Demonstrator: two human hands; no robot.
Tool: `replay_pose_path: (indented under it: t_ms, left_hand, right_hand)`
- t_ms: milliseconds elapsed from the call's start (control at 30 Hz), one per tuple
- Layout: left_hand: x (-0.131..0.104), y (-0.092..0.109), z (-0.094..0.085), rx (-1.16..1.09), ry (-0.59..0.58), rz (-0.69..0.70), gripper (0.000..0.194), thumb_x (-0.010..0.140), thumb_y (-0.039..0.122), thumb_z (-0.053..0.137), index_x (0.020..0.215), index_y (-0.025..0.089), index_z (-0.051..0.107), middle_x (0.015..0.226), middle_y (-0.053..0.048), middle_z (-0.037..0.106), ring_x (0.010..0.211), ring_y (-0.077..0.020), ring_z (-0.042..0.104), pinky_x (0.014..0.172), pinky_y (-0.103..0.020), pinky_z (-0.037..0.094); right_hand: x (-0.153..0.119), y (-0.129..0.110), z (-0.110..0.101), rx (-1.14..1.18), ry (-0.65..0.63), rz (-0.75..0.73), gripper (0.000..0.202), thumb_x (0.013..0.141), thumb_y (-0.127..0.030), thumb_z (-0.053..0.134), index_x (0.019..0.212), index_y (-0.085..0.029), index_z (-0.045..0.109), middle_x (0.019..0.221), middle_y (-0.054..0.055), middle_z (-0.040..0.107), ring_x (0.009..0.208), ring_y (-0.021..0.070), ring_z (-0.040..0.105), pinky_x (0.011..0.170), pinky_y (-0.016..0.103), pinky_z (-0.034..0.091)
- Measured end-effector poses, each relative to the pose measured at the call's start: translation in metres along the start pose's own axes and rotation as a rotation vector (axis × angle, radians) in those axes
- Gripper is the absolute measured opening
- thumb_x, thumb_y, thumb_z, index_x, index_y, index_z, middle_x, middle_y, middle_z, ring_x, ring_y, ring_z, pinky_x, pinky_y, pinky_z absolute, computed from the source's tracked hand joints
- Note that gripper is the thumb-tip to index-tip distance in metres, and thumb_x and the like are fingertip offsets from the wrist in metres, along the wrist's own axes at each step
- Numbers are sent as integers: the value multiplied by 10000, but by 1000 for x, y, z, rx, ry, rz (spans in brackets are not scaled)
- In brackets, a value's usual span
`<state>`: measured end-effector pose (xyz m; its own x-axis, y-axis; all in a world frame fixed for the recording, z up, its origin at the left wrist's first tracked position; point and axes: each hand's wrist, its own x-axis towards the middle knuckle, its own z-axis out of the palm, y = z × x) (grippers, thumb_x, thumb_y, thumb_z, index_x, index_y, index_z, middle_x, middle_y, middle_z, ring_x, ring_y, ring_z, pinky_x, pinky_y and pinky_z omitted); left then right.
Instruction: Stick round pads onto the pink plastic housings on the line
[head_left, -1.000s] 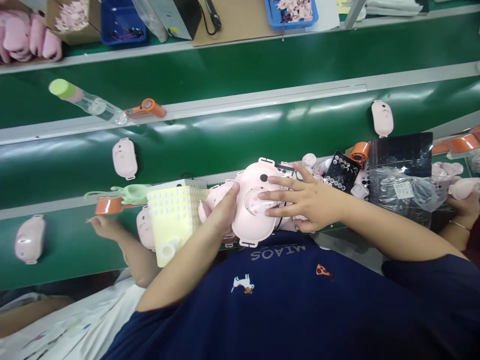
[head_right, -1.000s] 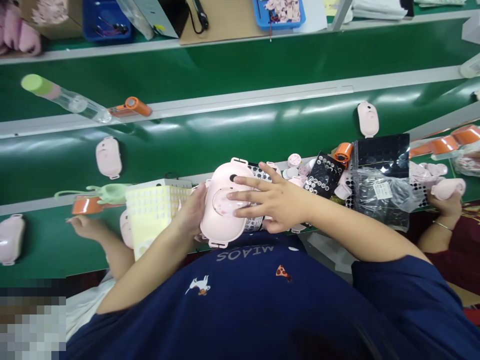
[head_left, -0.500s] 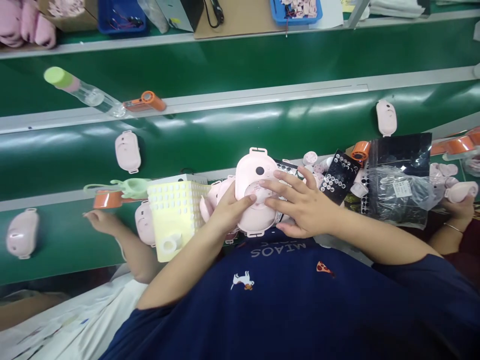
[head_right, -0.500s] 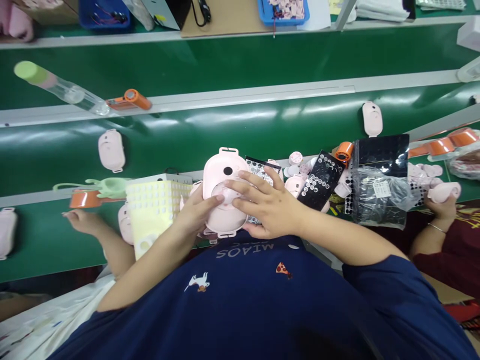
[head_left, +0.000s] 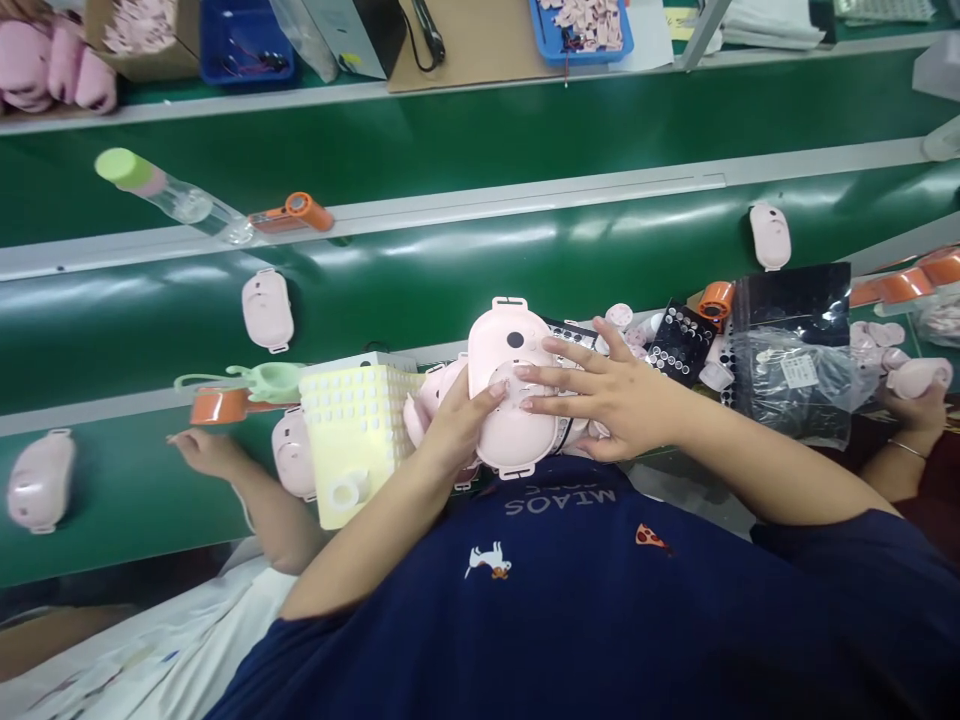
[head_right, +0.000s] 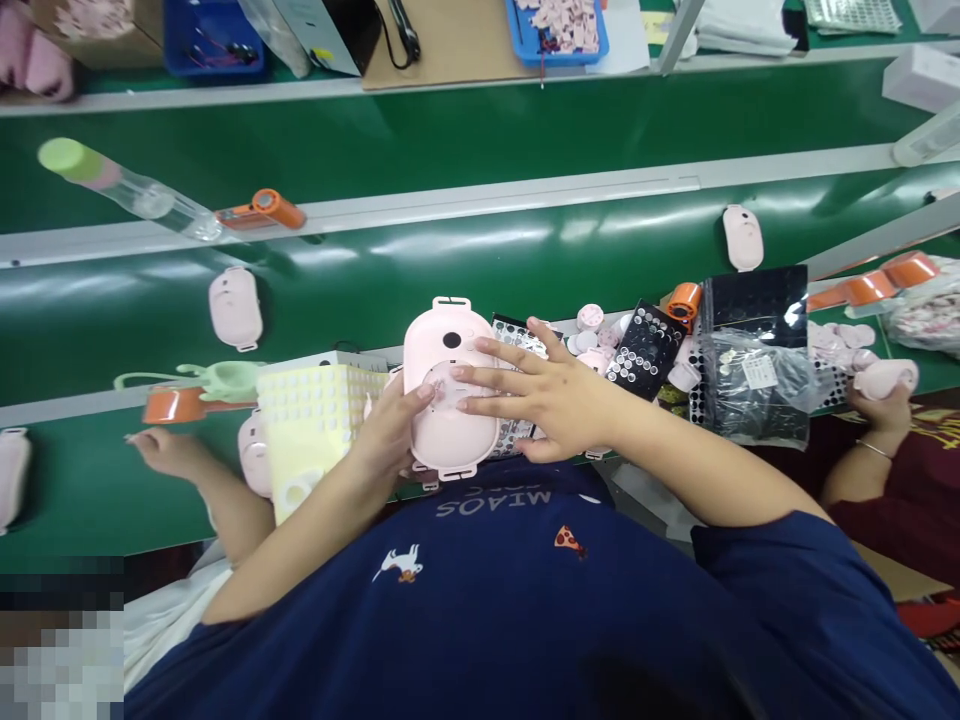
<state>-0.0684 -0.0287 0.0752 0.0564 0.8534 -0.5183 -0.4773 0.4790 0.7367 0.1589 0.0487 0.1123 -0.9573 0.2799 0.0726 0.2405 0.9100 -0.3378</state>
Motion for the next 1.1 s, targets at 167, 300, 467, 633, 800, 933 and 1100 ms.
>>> replay_pose_path:
  t_ms: [167,300,467,633,800,933,1100]
  left_hand:
    - [-2,-1,-9,105,46,-29,820,618,539,889,1277,167,572,1262,-161,689,1134,-370,667,851,-418,599]
    - [1,-1,-16,132,68,-10,746,638,500,878,1237,159,592,1248,-152,689,1114,-346,668,867,-407,576]
    - [1,-2,-19,194,168,63,722,633,524,872,1189,146,609,1163,-133,709,1041,-307,678,871,-395,554]
    - [-2,-1,-21,148,201,59,756,617,556,879,1191,154,594,1138,-128,709,977,-275,683,810,-357,558]
    - [-4,2,-25,143,144,73,776,614,582,874,1200,162,589,1166,-136,706,1013,-298,678,794,-363,567]
    - [-5,2,-30,205,124,64,774,618,565,870,1214,160,587,1191,-138,694,1076,-321,659,851,-395,558]
    - [-3,4,-35,330,177,109,678,675,503,840,1210,161,604,1169,-130,695,1083,-333,652,940,-453,523]
  right_hand:
    - [2,-1,-1,35,-39,-16,706,853,-487,591,1521,-324,432,1637,-2,387,1566,279,224,1240,558,-149]
    - [8,-1,6,56,63,-32,559,919,-494,543,1455,-336,513,1611,-9,433,1554,283,234,1252,567,-45]
    - [20,-16,23,-73,340,157,308,989,-408,538,1251,-301,659,1345,-16,674,1304,208,507,1218,440,194]
    - [24,-31,32,-272,365,102,396,978,-490,521,1311,-306,633,1408,-13,646,1423,236,421,1262,495,1]
    - [24,-23,23,-208,185,33,462,996,-451,449,1417,-296,560,1496,-13,577,1494,234,344,1263,515,-72]
    - [27,-18,15,-90,99,-15,439,1009,-458,440,1388,-287,582,1501,-13,572,1487,237,361,1259,513,-9]
    - [37,-29,25,-108,207,136,304,1020,-337,518,1301,-315,634,1351,-35,686,1329,209,512,1197,462,144]
